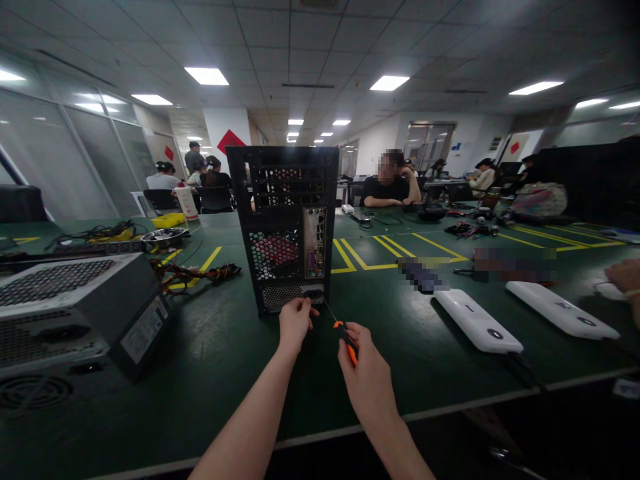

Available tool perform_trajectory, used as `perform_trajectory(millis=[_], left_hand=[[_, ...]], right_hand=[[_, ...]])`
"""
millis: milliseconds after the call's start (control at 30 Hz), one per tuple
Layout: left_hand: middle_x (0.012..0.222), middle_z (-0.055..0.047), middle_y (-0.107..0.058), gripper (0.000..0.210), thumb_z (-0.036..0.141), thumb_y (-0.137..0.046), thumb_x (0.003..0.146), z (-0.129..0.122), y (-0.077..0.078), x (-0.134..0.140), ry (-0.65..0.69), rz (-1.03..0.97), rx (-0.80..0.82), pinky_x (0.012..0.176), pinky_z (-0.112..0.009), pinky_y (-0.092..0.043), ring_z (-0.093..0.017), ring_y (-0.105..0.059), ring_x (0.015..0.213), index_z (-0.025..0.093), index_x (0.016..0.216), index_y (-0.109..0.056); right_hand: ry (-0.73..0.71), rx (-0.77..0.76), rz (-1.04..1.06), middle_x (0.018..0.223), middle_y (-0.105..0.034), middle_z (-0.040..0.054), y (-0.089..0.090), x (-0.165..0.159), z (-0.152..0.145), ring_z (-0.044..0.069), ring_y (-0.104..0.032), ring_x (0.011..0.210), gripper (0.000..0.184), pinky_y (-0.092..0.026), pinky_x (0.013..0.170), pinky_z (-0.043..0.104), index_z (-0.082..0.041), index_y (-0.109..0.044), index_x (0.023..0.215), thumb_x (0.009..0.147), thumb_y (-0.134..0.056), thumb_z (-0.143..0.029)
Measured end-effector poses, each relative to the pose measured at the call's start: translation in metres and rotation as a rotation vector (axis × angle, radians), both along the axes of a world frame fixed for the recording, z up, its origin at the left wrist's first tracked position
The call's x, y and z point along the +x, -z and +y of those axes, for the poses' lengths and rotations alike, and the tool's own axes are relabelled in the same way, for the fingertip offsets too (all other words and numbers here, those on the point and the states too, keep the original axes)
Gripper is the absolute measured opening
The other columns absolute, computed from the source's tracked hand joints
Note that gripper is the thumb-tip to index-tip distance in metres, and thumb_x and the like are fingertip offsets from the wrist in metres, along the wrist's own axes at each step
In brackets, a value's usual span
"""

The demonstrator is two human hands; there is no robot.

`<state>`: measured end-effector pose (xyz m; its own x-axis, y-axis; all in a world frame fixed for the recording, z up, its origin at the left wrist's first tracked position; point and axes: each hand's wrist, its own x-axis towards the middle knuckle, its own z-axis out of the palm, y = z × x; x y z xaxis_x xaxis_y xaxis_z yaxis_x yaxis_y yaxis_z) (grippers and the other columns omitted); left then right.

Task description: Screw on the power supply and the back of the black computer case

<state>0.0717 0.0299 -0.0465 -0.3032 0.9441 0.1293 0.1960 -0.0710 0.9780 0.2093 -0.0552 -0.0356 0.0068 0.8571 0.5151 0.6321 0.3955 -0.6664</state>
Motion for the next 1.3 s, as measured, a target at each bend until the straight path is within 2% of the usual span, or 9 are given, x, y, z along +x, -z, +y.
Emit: perform_trajectory(millis=[100,267,467,633,800,1067,1167,1300], left_hand=[[0.059,-0.003,-0.062,0.026,0.035,-0.044,0.076,-0.001,-0.002,0.001,-0.011,0.005,-0.004,0.037,-0.019,-0.029,-0.005,-0.04,0.032,0.014,0.074,-0.058],[0.06,-0.003,-0.063,0.026,0.035,-0.043,0.076,0.0,-0.001,0.001,-0.016,0.003,-0.003,0.037,-0.019,-0.029,-0.005,-0.04,0.032,0.014,0.072,-0.057],[0.061,-0.003,-0.063,0.026,0.036,-0.043,0.076,0.002,0.002,0.0,-0.004,0.004,-0.004,0.037,-0.019,-0.029,-0.005,-0.041,0.032,0.015,0.073,-0.057],[0.061,-0.003,-0.063,0.027,0.037,-0.041,0.077,0.002,0.004,0.0,-0.005,0.01,-0.003,0.037,-0.019,-0.028,-0.006,-0.041,0.033,0.015,0.074,-0.057],[0.062,-0.003,-0.063,0.028,0.038,-0.04,0.077,0.001,0.003,0.0,0.002,0.036,0.005,0.038,-0.02,-0.03,-0.006,-0.041,0.033,0.015,0.071,-0.056],[0.055,0.0,-0.059,0.021,0.035,-0.048,0.073,-0.009,-0.007,0.003,-0.049,0.281,0.004,0.045,-0.02,-0.033,-0.007,-0.046,0.037,0.016,0.068,-0.055],[0.055,-0.001,-0.059,0.024,0.035,-0.046,0.074,-0.01,-0.01,0.003,0.038,0.19,-0.048,0.042,-0.02,-0.031,-0.006,-0.043,0.034,0.015,0.069,-0.057],[0.058,-0.002,-0.059,0.025,0.034,-0.047,0.073,-0.01,-0.014,0.005,0.102,-0.129,-0.128,0.035,-0.019,-0.022,-0.004,-0.039,0.034,0.012,0.074,-0.057]], right_hand=[[0.021,0.118,-0.05,0.096,-0.055,0.0083,0.0,0.0,0.0,0.021,-0.056,0.089,0.019,-0.047,0.076,0.037,-0.019,-0.048,0.097,0.08,-0.04,-0.018],[0.014,0.231,-0.114,0.103,-0.049,0.0087,-0.001,-0.001,-0.002,0.02,-0.052,0.097,0.029,-0.045,0.082,0.037,-0.021,-0.048,0.105,0.079,-0.039,-0.014],[0.012,0.219,-0.127,0.108,-0.051,0.0076,-0.001,-0.001,-0.005,0.019,-0.051,0.101,0.032,-0.045,0.084,0.035,-0.022,-0.042,0.114,0.083,-0.036,-0.016],[-0.006,0.2,-0.146,0.106,-0.053,0.0074,-0.001,-0.001,-0.004,0.018,-0.054,0.097,0.022,-0.047,0.082,0.034,-0.021,-0.049,0.102,0.084,-0.036,-0.018],[0.001,0.228,-0.152,0.107,-0.049,0.0091,-0.001,-0.001,-0.005,0.02,-0.052,0.099,0.024,-0.047,0.081,0.034,-0.02,-0.05,0.101,0.081,-0.038,-0.016],[0.0,0.275,-0.109,0.105,-0.052,0.008,-0.002,0.001,-0.006,0.018,-0.054,0.096,0.021,-0.047,0.082,0.034,-0.019,-0.05,0.099,0.081,-0.039,-0.016],[0.011,0.289,-0.09,0.104,-0.053,0.0079,-0.001,0.002,-0.006,0.018,-0.054,0.095,0.02,-0.047,0.081,0.034,-0.019,-0.051,0.097,0.081,-0.04,-0.016],[0.001,0.276,-0.089,0.105,-0.052,0.0079,-0.001,0.002,-0.006,0.018,-0.054,0.096,0.02,-0.047,0.082,0.035,-0.02,-0.051,0.097,0.08,-0.04,-0.016]])
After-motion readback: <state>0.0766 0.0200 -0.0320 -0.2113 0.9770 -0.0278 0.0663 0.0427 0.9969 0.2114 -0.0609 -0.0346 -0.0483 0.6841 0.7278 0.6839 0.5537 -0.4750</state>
